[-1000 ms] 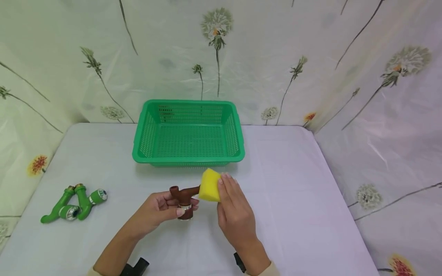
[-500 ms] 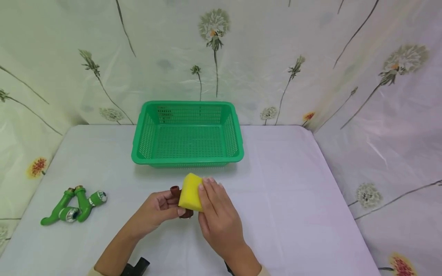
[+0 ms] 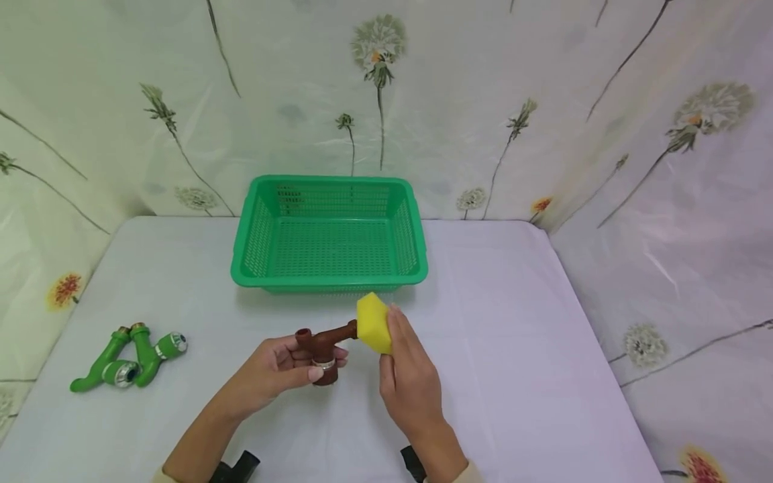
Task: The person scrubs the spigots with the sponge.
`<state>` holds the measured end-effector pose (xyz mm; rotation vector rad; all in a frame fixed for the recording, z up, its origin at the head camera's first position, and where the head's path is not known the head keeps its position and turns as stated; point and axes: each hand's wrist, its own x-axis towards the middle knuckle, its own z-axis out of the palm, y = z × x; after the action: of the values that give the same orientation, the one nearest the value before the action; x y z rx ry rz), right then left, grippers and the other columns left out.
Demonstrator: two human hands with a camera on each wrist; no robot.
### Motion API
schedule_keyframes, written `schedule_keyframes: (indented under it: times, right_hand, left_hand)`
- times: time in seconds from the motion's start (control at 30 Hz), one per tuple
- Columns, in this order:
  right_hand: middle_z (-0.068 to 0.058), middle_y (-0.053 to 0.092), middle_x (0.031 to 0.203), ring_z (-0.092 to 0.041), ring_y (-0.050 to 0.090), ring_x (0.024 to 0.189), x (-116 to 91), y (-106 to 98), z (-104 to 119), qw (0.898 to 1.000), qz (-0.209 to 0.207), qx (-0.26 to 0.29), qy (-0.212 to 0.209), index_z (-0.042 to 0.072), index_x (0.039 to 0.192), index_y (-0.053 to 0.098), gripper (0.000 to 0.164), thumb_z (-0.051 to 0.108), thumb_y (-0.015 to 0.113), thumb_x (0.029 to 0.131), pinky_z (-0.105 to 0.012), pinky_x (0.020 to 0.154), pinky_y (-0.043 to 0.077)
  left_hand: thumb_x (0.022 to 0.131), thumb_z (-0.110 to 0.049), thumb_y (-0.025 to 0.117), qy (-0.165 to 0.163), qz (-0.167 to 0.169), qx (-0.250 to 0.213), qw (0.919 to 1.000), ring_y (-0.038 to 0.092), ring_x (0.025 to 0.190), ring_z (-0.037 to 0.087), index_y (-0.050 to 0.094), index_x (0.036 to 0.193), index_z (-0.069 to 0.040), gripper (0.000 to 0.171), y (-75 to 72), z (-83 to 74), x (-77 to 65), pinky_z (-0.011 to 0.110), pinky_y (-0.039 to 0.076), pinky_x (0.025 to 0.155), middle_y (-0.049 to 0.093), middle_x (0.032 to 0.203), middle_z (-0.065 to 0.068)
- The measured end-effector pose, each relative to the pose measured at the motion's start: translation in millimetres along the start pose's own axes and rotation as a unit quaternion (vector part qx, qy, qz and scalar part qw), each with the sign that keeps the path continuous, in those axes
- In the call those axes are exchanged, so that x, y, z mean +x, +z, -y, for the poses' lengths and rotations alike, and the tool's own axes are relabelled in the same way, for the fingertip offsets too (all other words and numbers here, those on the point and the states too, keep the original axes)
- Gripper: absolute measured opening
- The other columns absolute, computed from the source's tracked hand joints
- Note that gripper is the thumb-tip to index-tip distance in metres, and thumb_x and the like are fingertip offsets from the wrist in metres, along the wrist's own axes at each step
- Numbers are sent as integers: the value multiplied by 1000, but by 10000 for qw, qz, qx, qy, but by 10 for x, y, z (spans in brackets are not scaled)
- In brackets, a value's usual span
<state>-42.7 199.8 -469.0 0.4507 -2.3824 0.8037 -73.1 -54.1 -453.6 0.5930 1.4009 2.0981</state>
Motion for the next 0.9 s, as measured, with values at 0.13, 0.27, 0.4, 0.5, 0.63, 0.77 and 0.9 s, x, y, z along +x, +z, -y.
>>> schedule_keyframes:
  times: [0.13, 0.27, 0.4, 0.5, 0.63, 0.77, 0.9]
  right_hand:
    - [-13, 59, 148, -30, 62, 129, 13, -8, 6, 9960, 287, 477, 695, 2, 154, 48, 63, -10, 63, 95, -28, 108, 46]
    - [-10, 66, 140, -24, 68, 119, -1, -20, 28, 9843, 486, 982, 1386, 3, 149, 54, 55, -9, 65, 96, -38, 96, 57]
    - [-8, 72, 126, -19, 71, 106, -5, -27, 89, 9729, 625, 1439, 1697, 2, 140, 62, 43, -6, 65, 98, -39, 84, 62]
    - [-6, 74, 119, -16, 70, 98, 8, -28, 133, 9705, 643, 1580, 1706, 3, 134, 65, 36, -4, 64, 98, -36, 80, 62]
    - [-6, 75, 118, -15, 70, 96, 22, -39, 176, 9733, 554, 1533, 1615, 2, 133, 65, 36, -5, 65, 97, -36, 79, 62]
    - [-5, 73, 123, -14, 70, 99, 38, -73, 235, 9781, 456, 1455, 1419, 4, 141, 61, 47, -7, 66, 95, -34, 82, 62]
    - [-5, 69, 132, -17, 68, 103, 62, -115, 313, 9821, 370, 1470, 1119, 9, 154, 51, 65, -8, 66, 94, -26, 86, 60]
  left_hand:
    - [99, 2, 67, 131, 11, -129, 9998, 65, 125, 33, 60, 139, 5, 40, 0, -6, 3, 43, 54, 102, 67, 130, 29]
    - [99, 4, 67, 170, 52, -262, 9995, 64, 126, 33, 59, 137, 7, 39, -6, -7, 13, 43, 54, 103, 65, 132, 31]
    - [99, 3, 66, 87, -103, -317, 9994, 64, 127, 36, 59, 131, 8, 33, -18, 5, 27, 42, 54, 103, 63, 133, 32]
    - [100, 0, 67, -12, -389, -287, 9988, 64, 126, 36, 59, 125, 7, 27, -23, 15, 31, 40, 54, 102, 66, 132, 29]
    - [100, -7, 70, -114, -946, -30, 9954, 67, 123, 34, 64, 128, 2, 30, -31, 26, 33, 38, 55, 101, 71, 126, 22]
    - [99, -14, 73, -155, -1543, 134, 9878, 68, 120, 35, 67, 132, -2, 35, -38, 14, 44, 39, 55, 101, 74, 122, 18]
    - [98, -16, 75, -173, -1937, 172, 9808, 70, 116, 33, 66, 130, 0, 37, -48, 5, 51, 39, 55, 100, 75, 120, 17]
